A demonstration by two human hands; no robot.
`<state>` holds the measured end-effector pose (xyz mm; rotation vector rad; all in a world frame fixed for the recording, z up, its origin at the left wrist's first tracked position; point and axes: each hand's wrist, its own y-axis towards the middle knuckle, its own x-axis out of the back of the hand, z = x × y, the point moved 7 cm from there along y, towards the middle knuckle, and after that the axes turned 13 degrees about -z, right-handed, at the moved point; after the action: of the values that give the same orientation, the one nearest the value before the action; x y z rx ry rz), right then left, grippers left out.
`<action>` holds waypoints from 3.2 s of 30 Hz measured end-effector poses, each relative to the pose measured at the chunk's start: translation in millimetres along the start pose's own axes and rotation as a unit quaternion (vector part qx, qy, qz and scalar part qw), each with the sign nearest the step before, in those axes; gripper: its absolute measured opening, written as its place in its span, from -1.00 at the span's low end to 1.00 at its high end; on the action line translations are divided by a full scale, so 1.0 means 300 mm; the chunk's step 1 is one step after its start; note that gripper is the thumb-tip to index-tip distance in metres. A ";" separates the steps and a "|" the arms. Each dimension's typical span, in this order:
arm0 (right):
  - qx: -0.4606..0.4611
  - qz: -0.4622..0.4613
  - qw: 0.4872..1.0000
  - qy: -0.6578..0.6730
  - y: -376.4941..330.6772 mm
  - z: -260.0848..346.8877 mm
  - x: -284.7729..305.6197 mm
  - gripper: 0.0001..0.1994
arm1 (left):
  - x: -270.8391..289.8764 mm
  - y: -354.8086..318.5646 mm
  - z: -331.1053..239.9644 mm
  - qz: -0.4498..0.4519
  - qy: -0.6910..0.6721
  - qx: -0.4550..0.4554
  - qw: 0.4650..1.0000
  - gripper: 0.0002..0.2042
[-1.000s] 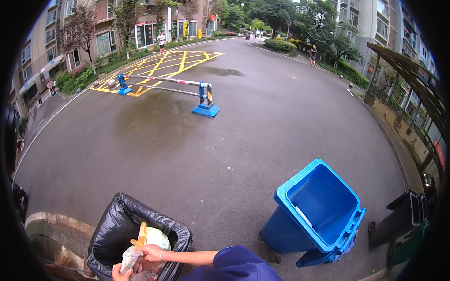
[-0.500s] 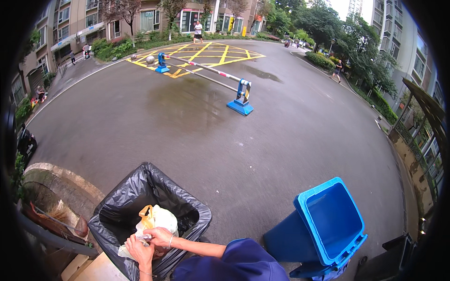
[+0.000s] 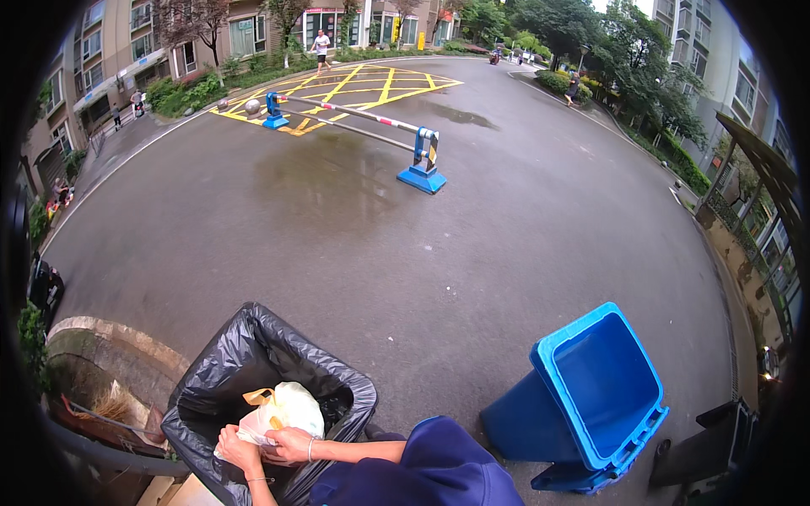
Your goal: The person sorts recyclable items from a black trash bag, including cans, plastic bottles, and paper packaging, placing them into a blue collection bag. The person then uses a mop to clean the tiled floor of the recycling station and repositions the blue and grey bins.
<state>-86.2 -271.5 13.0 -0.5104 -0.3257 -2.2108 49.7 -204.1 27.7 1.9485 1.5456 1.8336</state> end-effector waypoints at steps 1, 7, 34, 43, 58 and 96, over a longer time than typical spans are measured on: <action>-0.010 -0.007 1.000 -0.001 -0.011 0.008 0.004 -0.57 | 0.003 0.005 -0.013 0.008 -0.004 0.000 1.000 -0.81; 0.138 -0.075 0.974 -0.165 0.108 0.010 0.167 -0.59 | 0.088 0.057 -0.037 0.017 -0.063 -0.037 0.997 -0.66; 0.107 -0.182 0.950 -0.232 0.358 -0.091 0.354 -0.85 | 0.346 -0.062 0.421 -0.145 -0.124 0.339 0.921 -0.73; -0.015 -0.238 0.966 -0.104 0.486 -0.357 0.536 -0.91 | 0.316 -0.170 0.665 -0.164 -0.403 0.515 0.739 -0.85; -0.294 -0.191 0.883 0.312 0.418 -0.478 0.492 -0.80 | -0.025 0.021 0.517 0.024 -0.438 0.498 0.748 -0.42; -0.096 -0.012 0.995 0.025 0.338 -0.288 0.236 -0.81 | -0.256 0.138 0.548 0.143 -0.237 0.363 0.890 -0.86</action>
<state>-70.0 -416.8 -24.6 -0.5550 -0.0931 -2.2873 217.4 -183.1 -50.3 2.7690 1.9962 0.7096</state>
